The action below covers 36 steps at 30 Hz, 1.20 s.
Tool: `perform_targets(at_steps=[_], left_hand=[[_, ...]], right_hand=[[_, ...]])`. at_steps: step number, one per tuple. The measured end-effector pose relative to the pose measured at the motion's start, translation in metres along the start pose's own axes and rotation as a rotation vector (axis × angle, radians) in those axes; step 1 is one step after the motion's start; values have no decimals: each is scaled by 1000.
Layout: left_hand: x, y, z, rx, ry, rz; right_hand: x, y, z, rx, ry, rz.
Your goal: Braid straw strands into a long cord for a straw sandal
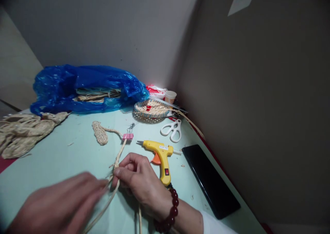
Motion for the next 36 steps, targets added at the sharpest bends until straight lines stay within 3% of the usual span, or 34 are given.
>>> perform_targets(at_steps=[1,3,6,8,11,15,18,22,27,36], left_hand=[[3,-6,-8,81,177,-62],[0,-16,-20,298,539,-361],[-12,-24,-25,435,1132,-621],[-20,-25,-24,493,1423,-647],[-26,-24,-23,583,1594,-596],[-22,-25,-22,605,1522,-565],[-23,-28,-22,584,1409,-626],[-28,-29,-23,566,1307,-696],[-29,-26,-24,596,1168,-620],[-31,-21,-11,623,770,-479]], right_hand=[[0,1,-1,6,-18,-6],[0,3,-1,12,-44,-11],[0,5,0,20,-35,-29],[1,6,0,12,3,-37],[1,7,-1,-15,46,-38],[0,9,-2,-12,142,-38],[0,10,-3,13,320,-37],[2,15,-7,54,744,3],[0,24,-10,31,1241,130],[-15,20,-2,45,1343,186]])
Point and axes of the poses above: each hand's wrist, its own y-axis away from the middle knuckle, its own x-axis out of the back of the hand, z = x × y, the point moved 2 cm from there along -y, towards the middle knuckle, and after that the axes turned 11 degrees about -z, right-handed, at the moved point
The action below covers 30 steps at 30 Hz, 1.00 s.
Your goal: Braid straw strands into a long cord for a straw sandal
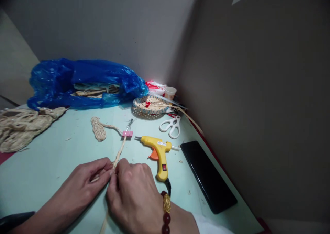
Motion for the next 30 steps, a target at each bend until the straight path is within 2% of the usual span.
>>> perform_targets(at_steps=[3,7,12,16,19,22,24,25,28,30], left_hand=[[-1,3,-1,-10,55,3],[0,6,-4,-22,228,-23],[0,4,-8,-18,458,-158],[3,3,-7,-32,479,-127],[5,3,-6,-31,474,-120],[7,4,-7,-5,525,-159],[9,6,-7,0,549,-183],[10,7,-7,-2,558,-194],[14,8,-3,-16,580,-194],[16,9,-1,-36,595,-209]], right_hand=[[-9,2,-5,68,93,35],[-20,4,-6,198,326,108],[-27,8,-8,369,533,316],[-36,10,-13,396,634,452],[-37,11,-15,432,634,486],[-24,13,-16,530,522,399],[-5,13,-15,532,319,305],[5,12,-13,478,182,263],[26,6,-1,170,-218,198],[24,-2,5,72,-474,23]])
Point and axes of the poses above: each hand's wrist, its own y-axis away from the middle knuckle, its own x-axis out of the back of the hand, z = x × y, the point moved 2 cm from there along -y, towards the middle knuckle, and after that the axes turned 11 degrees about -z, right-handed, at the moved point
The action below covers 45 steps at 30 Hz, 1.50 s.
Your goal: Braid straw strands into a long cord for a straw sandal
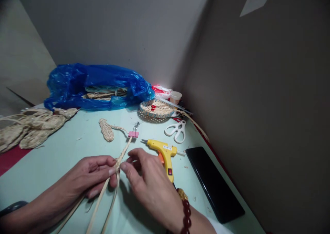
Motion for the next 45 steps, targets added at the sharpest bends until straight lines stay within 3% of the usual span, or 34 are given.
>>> perform_targets(at_steps=[3,5,13,24,29,34,37,41,45], left_hand=[[1,-1,0,-14,-30,-48],[3,-2,-2,-31,-68,-71],[0,3,-7,-44,-243,1],[-5,5,-15,-50,-266,86],[-3,9,-13,-23,-415,77],[-1,17,-6,47,-687,165],[-5,20,-4,63,-675,207],[-16,21,-10,-88,-606,260],[-23,20,-23,-312,-813,291]], right_hand=[[-13,-9,10,-52,-353,-249],[-20,-12,13,-73,-441,-290],[-15,-11,11,-85,14,-118],[-22,-10,17,-115,-186,-155],[-23,-12,14,-164,-307,-139],[-19,-5,6,-104,-28,-110],[-20,-1,5,-32,175,-60],[-26,-1,7,10,269,-26],[-29,-2,11,10,207,-4]])
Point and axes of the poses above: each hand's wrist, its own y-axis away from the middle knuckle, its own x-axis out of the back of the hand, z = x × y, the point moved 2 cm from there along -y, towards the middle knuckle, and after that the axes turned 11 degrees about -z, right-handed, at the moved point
